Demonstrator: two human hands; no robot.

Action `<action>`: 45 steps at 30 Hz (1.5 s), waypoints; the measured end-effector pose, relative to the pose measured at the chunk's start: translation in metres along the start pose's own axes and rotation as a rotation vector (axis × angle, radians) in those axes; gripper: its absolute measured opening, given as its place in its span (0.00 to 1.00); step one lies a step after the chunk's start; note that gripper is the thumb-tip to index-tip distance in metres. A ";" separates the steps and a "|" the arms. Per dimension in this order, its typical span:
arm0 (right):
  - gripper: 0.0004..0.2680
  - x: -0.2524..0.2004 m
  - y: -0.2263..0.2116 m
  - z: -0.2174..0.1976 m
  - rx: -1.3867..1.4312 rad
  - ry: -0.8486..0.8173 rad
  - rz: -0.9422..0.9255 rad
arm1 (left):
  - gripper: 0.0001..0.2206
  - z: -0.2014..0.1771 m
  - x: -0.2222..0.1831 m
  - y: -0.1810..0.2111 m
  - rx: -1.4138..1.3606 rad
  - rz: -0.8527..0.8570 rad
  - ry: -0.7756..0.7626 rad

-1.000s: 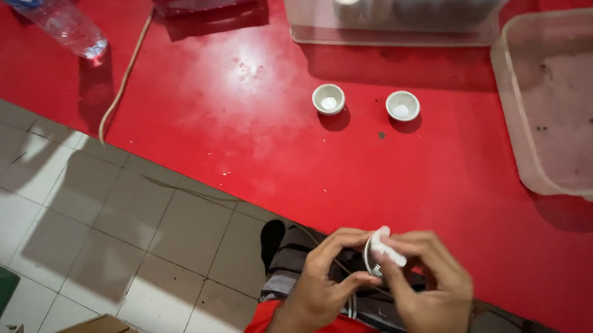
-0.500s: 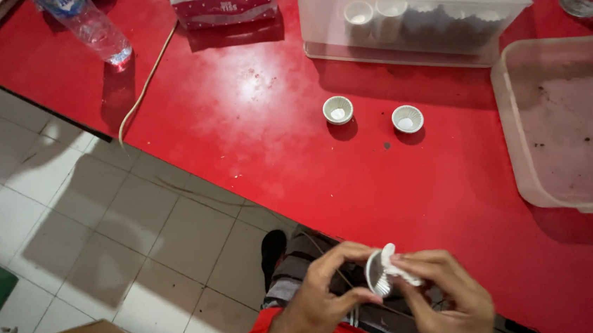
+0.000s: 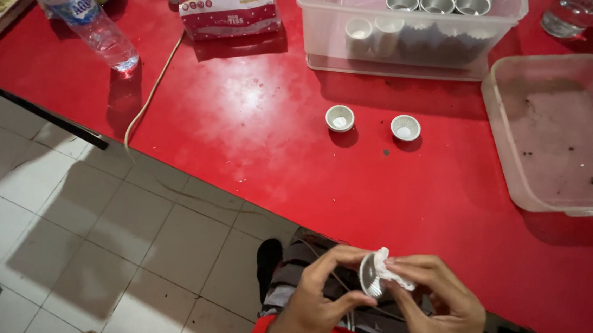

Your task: Clean small plastic cups by wiping them with a tissue

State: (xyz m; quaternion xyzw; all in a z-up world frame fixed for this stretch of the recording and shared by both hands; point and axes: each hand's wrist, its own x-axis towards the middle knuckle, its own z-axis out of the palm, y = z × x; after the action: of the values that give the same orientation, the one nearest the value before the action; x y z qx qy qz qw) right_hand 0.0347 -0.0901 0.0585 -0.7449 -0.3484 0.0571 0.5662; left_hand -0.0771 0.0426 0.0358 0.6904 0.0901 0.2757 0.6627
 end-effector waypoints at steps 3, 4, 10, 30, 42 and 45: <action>0.07 0.000 -0.002 0.012 0.050 0.009 -0.046 | 0.19 0.004 -0.002 0.001 -0.018 -0.021 0.022; 0.07 0.000 -0.002 0.014 0.052 0.003 -0.049 | 0.19 0.001 -0.001 -0.001 -0.016 -0.019 0.029; 0.06 0.009 0.028 -0.001 0.170 -0.230 -0.041 | 0.22 -0.010 0.007 -0.014 0.076 0.038 0.002; 0.05 0.036 0.045 -0.009 0.045 -0.344 -0.006 | 0.19 -0.007 0.032 -0.032 0.001 -0.047 -0.010; 0.07 0.047 0.008 0.012 -0.116 -0.116 -0.185 | 0.20 -0.010 0.043 -0.019 0.016 -0.006 -0.007; 0.07 0.053 0.014 0.013 -0.125 -0.117 -0.307 | 0.20 -0.013 0.042 -0.023 0.045 0.029 -0.005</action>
State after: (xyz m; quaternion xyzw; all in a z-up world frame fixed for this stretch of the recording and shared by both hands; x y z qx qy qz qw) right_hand 0.0746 -0.0510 0.0579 -0.7122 -0.4931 -0.0085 0.4995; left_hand -0.0433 0.0770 0.0238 0.7071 0.0846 0.2816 0.6430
